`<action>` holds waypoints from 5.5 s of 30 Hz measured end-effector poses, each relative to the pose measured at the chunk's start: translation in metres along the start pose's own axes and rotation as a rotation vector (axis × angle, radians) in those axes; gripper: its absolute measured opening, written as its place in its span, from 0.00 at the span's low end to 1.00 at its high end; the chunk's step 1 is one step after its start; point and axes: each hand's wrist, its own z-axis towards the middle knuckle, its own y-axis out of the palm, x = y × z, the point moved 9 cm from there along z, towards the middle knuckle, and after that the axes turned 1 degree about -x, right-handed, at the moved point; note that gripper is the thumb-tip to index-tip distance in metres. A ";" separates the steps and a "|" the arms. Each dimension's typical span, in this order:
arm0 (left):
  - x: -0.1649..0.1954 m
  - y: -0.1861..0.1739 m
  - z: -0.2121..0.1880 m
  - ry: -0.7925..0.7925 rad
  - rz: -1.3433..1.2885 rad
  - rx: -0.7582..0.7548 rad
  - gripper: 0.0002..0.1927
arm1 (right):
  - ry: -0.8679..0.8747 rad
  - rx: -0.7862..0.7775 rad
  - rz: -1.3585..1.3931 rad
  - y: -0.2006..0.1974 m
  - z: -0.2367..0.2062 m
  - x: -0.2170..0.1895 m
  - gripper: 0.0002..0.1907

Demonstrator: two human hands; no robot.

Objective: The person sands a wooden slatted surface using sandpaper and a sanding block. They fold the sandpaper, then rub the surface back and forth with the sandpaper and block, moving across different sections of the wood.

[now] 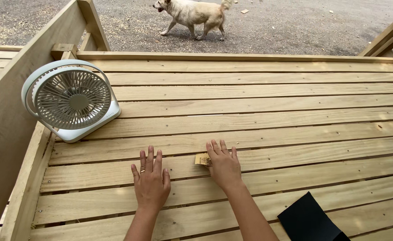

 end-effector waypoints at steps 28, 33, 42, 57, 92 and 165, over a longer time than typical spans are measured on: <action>-0.033 0.021 -0.031 -0.146 0.152 -0.202 0.35 | 0.575 -0.105 0.051 0.016 -0.085 0.187 0.21; -0.038 0.021 -0.034 -0.178 0.116 -0.295 0.34 | 0.148 -0.088 0.238 0.077 -0.047 -0.044 0.25; -0.036 0.004 -0.035 -0.133 0.025 -0.042 0.37 | 0.292 -0.136 0.080 0.018 -0.077 0.146 0.28; -0.033 0.007 -0.037 -0.064 0.120 -0.081 0.35 | 0.092 -0.168 0.245 0.053 -0.066 0.068 0.28; -0.036 0.007 -0.039 -0.093 0.125 -0.049 0.36 | 0.386 -0.151 0.132 0.005 -0.108 0.179 0.26; -0.089 0.006 0.033 -0.233 0.116 -0.093 0.31 | 0.612 -0.197 -0.049 0.026 -0.051 0.282 0.21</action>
